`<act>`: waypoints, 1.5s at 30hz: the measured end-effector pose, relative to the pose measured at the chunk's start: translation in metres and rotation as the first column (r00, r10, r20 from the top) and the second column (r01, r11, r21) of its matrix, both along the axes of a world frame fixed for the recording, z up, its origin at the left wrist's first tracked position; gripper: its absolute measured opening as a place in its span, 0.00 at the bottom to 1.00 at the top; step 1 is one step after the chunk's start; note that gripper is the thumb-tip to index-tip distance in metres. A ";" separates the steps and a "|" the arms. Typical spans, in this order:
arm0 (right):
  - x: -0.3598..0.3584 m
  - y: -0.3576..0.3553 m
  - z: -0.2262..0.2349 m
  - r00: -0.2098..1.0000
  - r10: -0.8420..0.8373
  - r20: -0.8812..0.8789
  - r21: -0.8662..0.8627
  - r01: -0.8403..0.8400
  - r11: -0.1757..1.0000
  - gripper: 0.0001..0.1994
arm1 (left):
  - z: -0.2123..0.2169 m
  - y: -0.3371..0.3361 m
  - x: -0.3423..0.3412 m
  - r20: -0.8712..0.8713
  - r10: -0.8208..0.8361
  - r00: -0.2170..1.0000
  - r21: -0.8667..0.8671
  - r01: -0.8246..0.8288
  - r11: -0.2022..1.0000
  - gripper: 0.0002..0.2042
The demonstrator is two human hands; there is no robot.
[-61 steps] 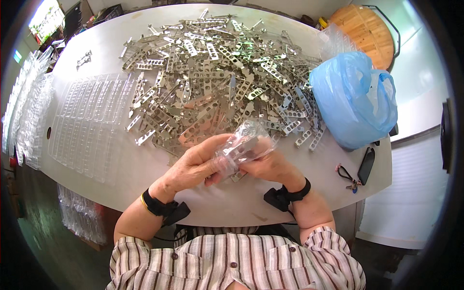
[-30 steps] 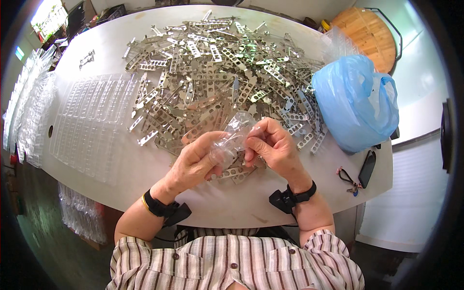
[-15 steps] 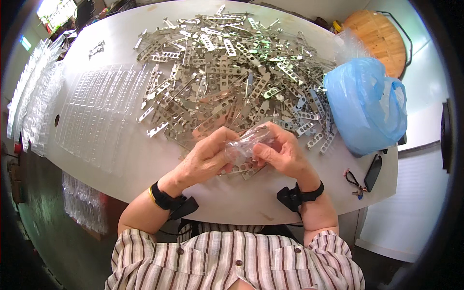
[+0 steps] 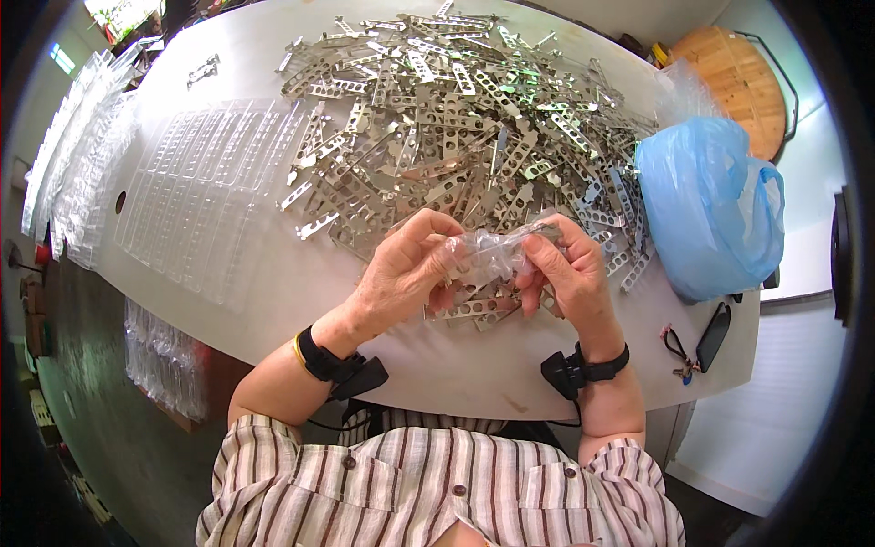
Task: The person picks up a metal bracket from a pile and places it into a plastic tray, then slides the tray into a plastic sleeve. The person then continues to pick up and inspect several more metal brackets from the pile.
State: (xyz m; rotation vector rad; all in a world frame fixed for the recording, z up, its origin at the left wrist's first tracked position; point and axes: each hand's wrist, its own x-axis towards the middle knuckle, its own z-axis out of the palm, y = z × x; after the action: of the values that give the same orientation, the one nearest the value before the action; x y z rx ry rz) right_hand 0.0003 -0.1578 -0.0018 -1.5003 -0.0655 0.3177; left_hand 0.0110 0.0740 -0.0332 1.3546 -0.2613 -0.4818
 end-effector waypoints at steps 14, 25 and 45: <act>0.003 -0.004 -0.006 0.989 -0.142 0.031 0.187 0.134 0.973 0.08 | 0.000 0.000 0.002 -0.038 0.140 0.989 -0.122 -0.144 0.982 0.08; 0.009 -0.012 -0.010 0.956 -0.271 0.111 0.137 0.256 0.957 0.09 | 0.007 0.007 0.004 0.041 0.318 0.947 -0.069 -0.314 0.947 0.04; -0.007 0.005 0.001 0.998 -0.001 0.065 0.020 -0.001 1.000 0.06 | 0.006 -0.001 -0.001 0.535 -0.197 0.822 0.364 -0.014 0.931 0.07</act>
State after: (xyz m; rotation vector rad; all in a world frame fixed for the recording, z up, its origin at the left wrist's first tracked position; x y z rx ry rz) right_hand -0.0070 -0.1527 -0.0003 -1.4909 -0.1205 0.2672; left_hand 0.0096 0.0728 -0.0268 1.8345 -0.7651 -0.1940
